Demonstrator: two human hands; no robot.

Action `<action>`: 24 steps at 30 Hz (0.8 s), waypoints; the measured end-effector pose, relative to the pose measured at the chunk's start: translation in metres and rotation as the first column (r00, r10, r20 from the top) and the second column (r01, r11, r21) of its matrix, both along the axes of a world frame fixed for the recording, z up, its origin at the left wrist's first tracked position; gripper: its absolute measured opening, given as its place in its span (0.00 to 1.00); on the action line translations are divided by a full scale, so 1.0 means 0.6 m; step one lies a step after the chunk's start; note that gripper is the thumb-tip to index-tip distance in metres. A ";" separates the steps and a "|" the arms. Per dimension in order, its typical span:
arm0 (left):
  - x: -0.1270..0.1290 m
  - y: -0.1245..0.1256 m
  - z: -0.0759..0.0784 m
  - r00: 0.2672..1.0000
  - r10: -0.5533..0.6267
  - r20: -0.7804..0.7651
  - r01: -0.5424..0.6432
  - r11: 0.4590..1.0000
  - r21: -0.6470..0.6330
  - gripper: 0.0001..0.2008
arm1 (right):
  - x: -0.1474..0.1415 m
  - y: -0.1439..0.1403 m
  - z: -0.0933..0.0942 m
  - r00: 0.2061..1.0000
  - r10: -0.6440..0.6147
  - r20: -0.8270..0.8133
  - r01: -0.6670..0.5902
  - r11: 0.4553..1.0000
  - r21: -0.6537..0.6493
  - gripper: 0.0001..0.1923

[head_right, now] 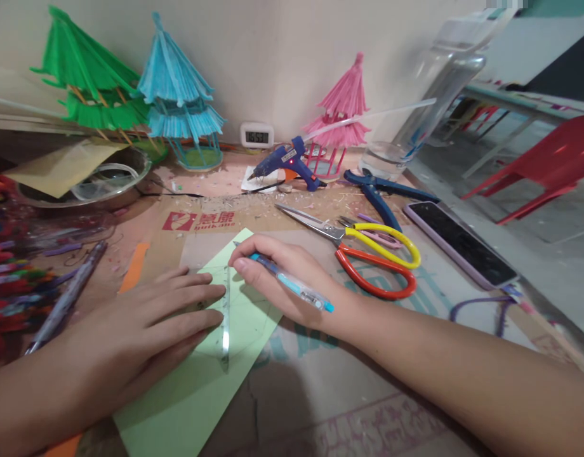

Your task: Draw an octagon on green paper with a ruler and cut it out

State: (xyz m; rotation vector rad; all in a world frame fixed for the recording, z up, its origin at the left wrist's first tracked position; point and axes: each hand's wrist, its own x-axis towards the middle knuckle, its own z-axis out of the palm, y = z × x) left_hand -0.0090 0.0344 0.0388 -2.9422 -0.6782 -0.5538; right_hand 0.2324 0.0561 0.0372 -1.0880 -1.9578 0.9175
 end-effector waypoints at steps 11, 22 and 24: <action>0.001 0.002 -0.006 1.000 0.011 0.016 -0.011 1.000 0.018 0.13 | 0.000 0.001 -0.001 1.000 0.001 -0.006 -0.001 1.000 -0.008 0.11; -0.001 0.000 -0.008 1.000 -0.010 0.026 0.010 1.000 -0.008 0.13 | 0.001 0.002 0.000 1.000 0.011 -0.001 -0.011 1.000 0.018 0.10; -0.001 0.001 -0.009 1.000 -0.001 0.028 0.001 1.000 -0.005 0.13 | 0.001 0.002 0.001 1.000 0.011 -0.001 -0.011 1.000 0.015 0.11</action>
